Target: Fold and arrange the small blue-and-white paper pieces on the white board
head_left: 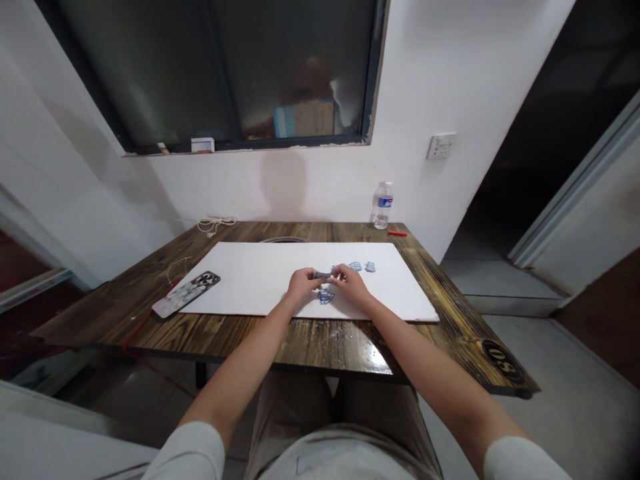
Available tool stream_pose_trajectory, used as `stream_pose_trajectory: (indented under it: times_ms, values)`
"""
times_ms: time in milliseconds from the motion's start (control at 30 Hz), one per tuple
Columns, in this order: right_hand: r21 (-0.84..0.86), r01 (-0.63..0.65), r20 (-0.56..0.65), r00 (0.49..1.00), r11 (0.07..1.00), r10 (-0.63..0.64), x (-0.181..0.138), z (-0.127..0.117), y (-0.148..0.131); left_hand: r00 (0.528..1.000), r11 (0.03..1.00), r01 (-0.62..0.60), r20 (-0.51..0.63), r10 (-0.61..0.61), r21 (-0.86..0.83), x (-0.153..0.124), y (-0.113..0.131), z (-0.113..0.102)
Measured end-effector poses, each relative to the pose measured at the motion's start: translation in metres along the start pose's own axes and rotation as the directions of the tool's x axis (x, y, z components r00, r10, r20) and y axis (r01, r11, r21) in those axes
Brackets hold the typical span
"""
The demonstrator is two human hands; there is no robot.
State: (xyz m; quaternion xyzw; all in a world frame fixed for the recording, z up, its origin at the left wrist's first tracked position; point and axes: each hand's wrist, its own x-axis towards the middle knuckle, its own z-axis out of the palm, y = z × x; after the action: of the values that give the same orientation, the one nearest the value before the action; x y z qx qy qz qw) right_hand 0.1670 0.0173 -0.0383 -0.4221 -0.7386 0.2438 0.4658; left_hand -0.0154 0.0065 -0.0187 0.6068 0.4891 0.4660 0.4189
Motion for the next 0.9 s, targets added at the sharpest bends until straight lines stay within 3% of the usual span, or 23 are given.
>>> stream_pose_trajectory:
  times_ms: [200,333,533,667,767,900]
  values:
    - [0.1,0.024,0.032,0.999,0.995,-0.027,0.0017,0.0001,-0.0012,1.0,0.999,0.017,0.018,-0.017,-0.044,0.001,0.0004,0.0003]
    - [0.11,0.005,0.053,0.999,0.994,-0.011,0.003,-0.0017,-0.0005,0.997,0.992,0.037,-0.059,-0.044,-0.122,0.0019,0.0021,-0.0005]
    - [-0.062,0.119,0.246,0.964,0.991,-0.101,-0.0004,0.0012,-0.0014,0.981,0.989,0.035,-0.184,-0.062,-0.147,0.0049,0.0021,-0.0053]
    - [-0.256,0.142,0.228,0.97,0.956,-0.084,-0.0036,0.0026,-0.0028,0.979,0.988,0.042,-0.193,-0.07,-0.147,0.0046,0.0029,-0.0054]
    - [-0.209,0.19,0.216,0.966,0.959,-0.144,-0.0037,-0.0011,-0.0047,0.98,0.99,0.049,-0.184,-0.073,-0.133,0.003,0.0038,-0.0051]
    - [-0.135,0.318,0.319,0.911,0.938,-0.263,-0.0035,-0.005,-0.009,0.981,0.991,0.047,-0.183,-0.07,-0.125,0.0025,0.004,-0.0054]
